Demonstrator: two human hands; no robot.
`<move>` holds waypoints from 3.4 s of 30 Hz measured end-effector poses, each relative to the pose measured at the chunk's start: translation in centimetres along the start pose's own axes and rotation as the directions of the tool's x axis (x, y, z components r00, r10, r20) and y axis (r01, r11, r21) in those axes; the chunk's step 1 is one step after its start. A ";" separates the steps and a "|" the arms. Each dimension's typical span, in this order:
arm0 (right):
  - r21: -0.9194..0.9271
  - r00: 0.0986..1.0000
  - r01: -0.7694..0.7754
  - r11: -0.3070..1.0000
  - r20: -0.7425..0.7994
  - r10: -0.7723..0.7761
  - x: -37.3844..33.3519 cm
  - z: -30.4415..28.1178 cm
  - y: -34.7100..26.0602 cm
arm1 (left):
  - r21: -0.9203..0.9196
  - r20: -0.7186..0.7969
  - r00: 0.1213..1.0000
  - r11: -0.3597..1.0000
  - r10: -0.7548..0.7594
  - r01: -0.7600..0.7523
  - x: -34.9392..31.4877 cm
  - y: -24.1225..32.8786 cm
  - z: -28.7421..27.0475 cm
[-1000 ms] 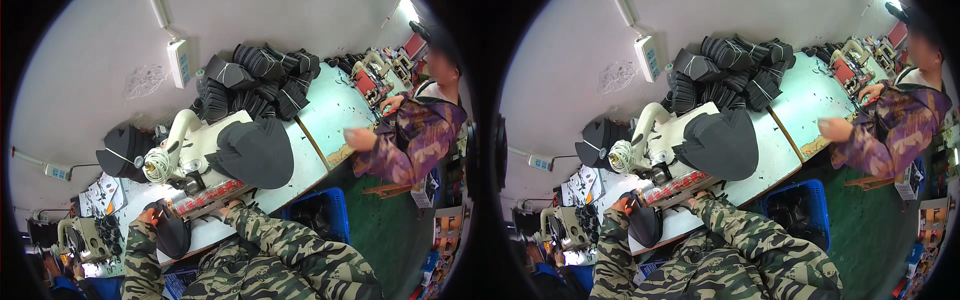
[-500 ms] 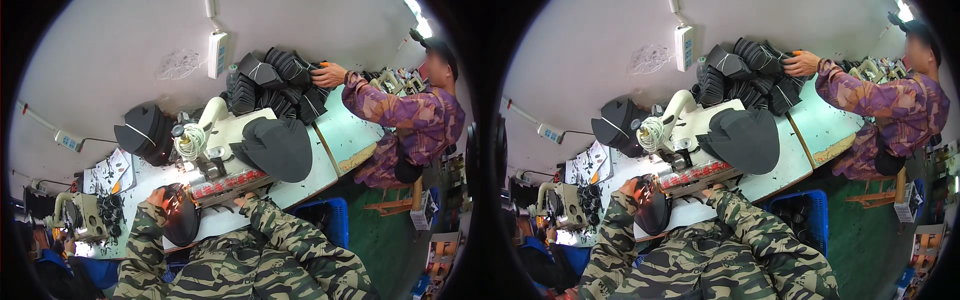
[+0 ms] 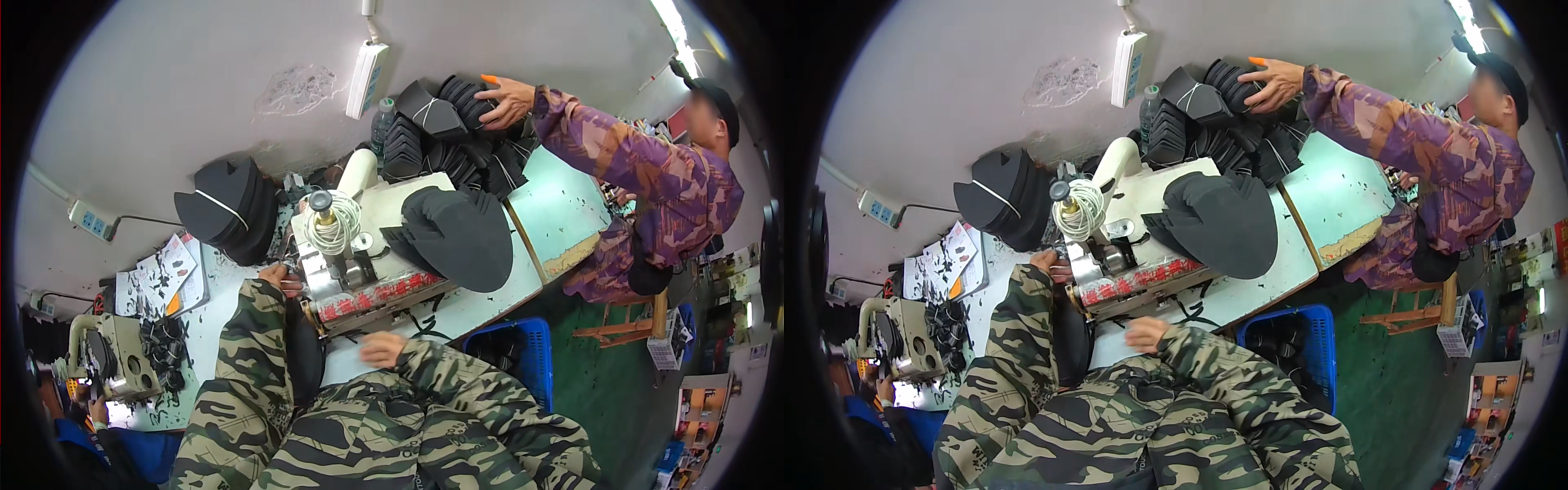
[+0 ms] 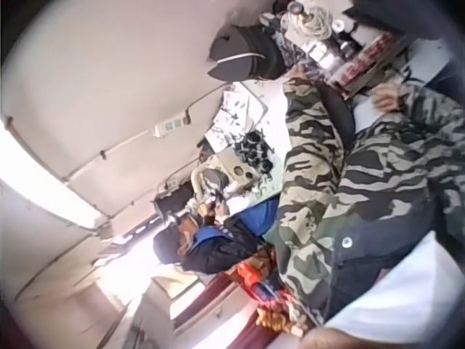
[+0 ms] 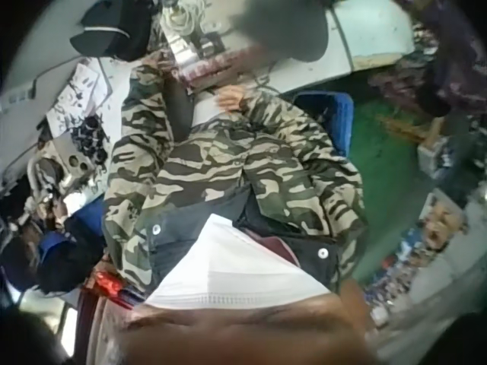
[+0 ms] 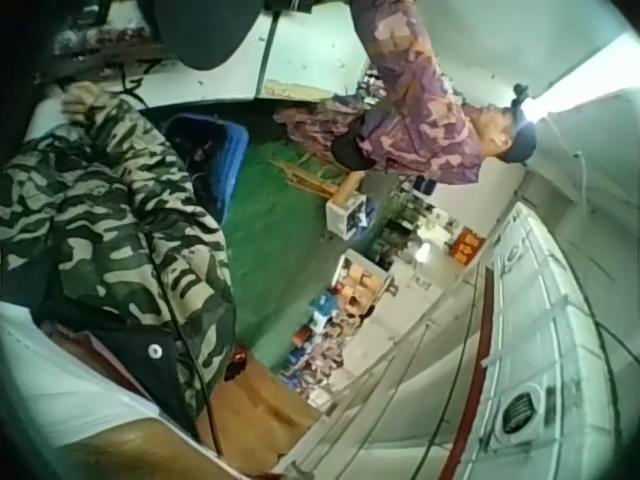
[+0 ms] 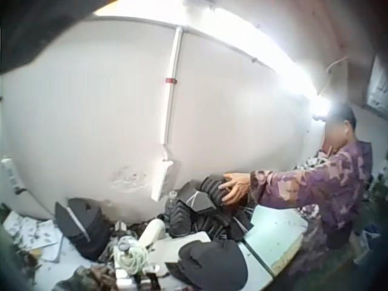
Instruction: Sewing black fabric components for shoes using an industrial sewing machine.
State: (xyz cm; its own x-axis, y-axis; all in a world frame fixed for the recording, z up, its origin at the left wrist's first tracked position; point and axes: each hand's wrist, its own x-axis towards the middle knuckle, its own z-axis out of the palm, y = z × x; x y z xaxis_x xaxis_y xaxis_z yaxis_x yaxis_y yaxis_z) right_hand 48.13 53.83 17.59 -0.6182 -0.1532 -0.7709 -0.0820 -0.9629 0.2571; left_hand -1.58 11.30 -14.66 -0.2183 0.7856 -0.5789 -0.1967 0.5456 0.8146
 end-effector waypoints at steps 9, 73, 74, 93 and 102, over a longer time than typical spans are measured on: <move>0.771 0.944 -0.306 0.558 0.167 0.286 8.3 -3.1 -3.2 | 0.102 -0.144 0.987 0.993 0.075 -0.061 0.2 -1.2 -1.0; -0.900 0.659 0.290 0.326 -0.059 -0.750 42.5 -15.9 39.3 | 0.936 0.335 0.876 -0.011 0.347 -0.353 -13.0 -0.6 -7.4; -0.879 0.658 0.347 0.326 -0.019 -0.752 42.7 -17.1 39.2 | 0.934 0.328 0.873 0.014 0.362 -0.356 -12.5 -1.3 -7.7; -0.768 0.787 0.613 0.184 0.577 -0.217 35.0 -15.3 44.9 | 0.362 0.771 0.637 0.827 -0.005 -0.430 -22.2 5.0 10.2; -0.757 0.656 0.363 0.543 -0.206 -0.726 39.6 -44.3 47.5 | 0.976 0.207 0.908 -0.134 0.365 -0.169 -16.2 2.9 -5.4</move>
State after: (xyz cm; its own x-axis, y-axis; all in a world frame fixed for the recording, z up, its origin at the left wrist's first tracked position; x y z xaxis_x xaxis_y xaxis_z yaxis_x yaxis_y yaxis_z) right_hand 54.39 -7.84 -26.55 -0.1844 0.5530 -0.8125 0.3225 -0.7469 -0.5815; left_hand -3.77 -1.45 -3.13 -0.0716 0.9727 -0.2209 0.9966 0.0787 0.0231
